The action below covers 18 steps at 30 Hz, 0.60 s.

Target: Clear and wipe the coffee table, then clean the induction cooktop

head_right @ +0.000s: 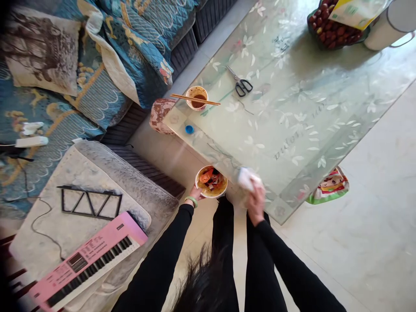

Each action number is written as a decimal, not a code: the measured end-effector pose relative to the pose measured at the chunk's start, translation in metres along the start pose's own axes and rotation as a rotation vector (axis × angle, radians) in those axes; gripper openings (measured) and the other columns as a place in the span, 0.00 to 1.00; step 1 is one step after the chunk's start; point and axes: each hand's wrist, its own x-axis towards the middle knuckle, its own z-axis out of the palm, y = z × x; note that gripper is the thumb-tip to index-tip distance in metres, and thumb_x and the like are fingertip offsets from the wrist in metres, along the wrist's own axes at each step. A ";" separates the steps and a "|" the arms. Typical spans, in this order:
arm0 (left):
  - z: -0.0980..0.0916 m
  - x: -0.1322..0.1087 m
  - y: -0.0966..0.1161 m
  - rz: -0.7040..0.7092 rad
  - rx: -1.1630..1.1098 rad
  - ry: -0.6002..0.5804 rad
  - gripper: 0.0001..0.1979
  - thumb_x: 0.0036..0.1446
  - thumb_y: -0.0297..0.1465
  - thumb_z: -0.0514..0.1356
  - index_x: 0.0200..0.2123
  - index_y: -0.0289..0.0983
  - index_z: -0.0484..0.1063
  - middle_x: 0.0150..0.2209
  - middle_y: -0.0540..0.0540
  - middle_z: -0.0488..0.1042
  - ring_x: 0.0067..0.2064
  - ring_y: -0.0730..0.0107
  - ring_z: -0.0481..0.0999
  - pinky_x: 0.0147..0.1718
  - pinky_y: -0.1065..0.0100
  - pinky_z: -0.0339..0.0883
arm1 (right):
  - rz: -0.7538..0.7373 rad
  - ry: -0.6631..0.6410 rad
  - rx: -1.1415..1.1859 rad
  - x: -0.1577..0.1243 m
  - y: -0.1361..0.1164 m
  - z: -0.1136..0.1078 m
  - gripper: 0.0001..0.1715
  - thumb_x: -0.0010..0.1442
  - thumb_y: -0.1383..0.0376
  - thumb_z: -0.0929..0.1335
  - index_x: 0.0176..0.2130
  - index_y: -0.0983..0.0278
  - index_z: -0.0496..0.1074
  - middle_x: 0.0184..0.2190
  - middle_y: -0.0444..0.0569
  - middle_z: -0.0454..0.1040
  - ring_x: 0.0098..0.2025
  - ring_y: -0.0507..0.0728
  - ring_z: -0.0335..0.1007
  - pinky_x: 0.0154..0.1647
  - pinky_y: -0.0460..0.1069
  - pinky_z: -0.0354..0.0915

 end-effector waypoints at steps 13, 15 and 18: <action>-0.025 0.031 0.019 -0.081 -0.038 0.075 0.29 0.55 0.23 0.69 0.60 0.42 0.70 0.50 0.41 0.83 0.46 0.53 0.87 0.44 0.51 0.84 | 0.171 0.070 -0.240 0.133 -0.012 0.126 0.43 0.63 0.66 0.61 0.75 0.60 0.55 0.77 0.58 0.53 0.80 0.69 0.41 0.76 0.76 0.46; -0.033 0.039 0.024 -0.082 -0.040 0.089 0.29 0.57 0.23 0.68 0.60 0.41 0.69 0.51 0.40 0.83 0.46 0.53 0.87 0.44 0.50 0.84 | 0.034 -0.040 -0.147 0.169 -0.049 0.161 0.43 0.63 0.70 0.60 0.75 0.59 0.55 0.77 0.57 0.51 0.80 0.66 0.37 0.77 0.75 0.42; -0.045 0.050 0.031 -0.073 -0.047 0.103 0.28 0.58 0.22 0.66 0.61 0.42 0.68 0.52 0.40 0.82 0.45 0.54 0.87 0.45 0.50 0.84 | -0.131 -0.160 -0.088 0.187 -0.086 0.192 0.43 0.64 0.73 0.60 0.75 0.59 0.57 0.77 0.55 0.53 0.81 0.64 0.35 0.78 0.74 0.40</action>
